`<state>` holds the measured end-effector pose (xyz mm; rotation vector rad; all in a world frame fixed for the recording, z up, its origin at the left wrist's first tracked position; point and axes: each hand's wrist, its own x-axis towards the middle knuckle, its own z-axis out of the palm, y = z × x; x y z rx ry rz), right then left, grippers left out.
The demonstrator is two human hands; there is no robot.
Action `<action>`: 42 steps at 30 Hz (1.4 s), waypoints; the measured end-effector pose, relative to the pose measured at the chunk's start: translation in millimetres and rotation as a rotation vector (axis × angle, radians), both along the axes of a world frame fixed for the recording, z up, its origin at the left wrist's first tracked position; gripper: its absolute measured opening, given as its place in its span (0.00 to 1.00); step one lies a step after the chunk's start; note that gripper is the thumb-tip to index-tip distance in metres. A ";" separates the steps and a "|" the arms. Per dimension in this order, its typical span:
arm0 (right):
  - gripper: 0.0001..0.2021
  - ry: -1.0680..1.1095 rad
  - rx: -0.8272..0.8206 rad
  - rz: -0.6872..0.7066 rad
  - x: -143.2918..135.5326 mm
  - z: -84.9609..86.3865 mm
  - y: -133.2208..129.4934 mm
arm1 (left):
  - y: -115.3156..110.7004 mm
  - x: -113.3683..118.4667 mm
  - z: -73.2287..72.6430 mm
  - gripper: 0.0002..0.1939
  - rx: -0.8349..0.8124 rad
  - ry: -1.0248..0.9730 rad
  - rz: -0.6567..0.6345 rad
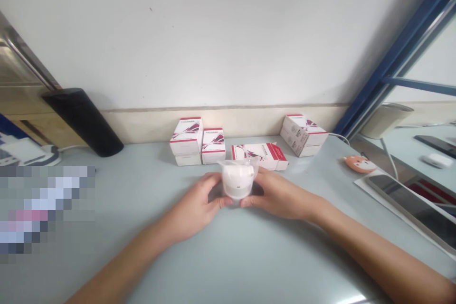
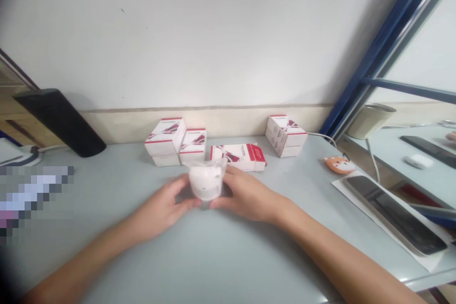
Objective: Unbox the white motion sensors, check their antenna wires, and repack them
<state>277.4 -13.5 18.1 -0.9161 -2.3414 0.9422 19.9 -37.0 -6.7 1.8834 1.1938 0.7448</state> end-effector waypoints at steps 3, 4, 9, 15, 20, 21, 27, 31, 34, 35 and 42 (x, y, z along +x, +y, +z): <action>0.23 -0.019 0.040 -0.006 0.0 -2.0 0.5 | 3.5 1.0 -7.7 0.26 0.027 0.050 0.031; 0.25 -0.013 0.050 0.006 0.5 -2.3 1.2 | 4.2 1.2 -9.6 0.25 0.036 0.063 0.046; 0.24 0.031 0.096 0.045 1.7 -5.4 3.7 | -0.7 2.7 -3.5 0.26 0.120 0.107 0.094; 0.20 -0.057 0.162 -0.052 -9.4 -16.3 -5.2 | -11.1 13.0 17.0 0.28 -0.018 -0.112 0.075; 0.20 -0.066 0.159 -0.033 -9.7 -17.5 -2.4 | -7.7 15.3 19.2 0.27 -0.124 -0.160 0.128; 0.22 -0.048 0.149 -0.017 -8.5 -16.0 -0.8 | -6.7 15.1 19.9 0.27 -0.145 -0.203 0.135; 0.15 0.169 -0.108 0.014 -7.2 0.0 0.5 | -2.1 17.5 29.8 0.27 -0.400 -0.713 0.222; 0.20 0.262 -0.143 -0.167 -6.8 6.3 1.6 | 0.2 19.1 38.7 0.24 -0.526 -1.023 0.262; 0.18 0.353 -0.200 -0.205 -6.1 4.6 2.7 | -0.2 18.2 41.8 0.21 -0.572 -1.111 0.279; 0.19 0.385 -0.258 -0.188 -6.9 2.9 1.9 | -0.7 17.9 41.9 0.20 -0.577 -1.129 0.278; 0.19 0.639 -0.353 -0.113 -22.5 -6.2 -9.7 | -4.4 19.9 41.6 0.20 -0.470 -1.133 0.220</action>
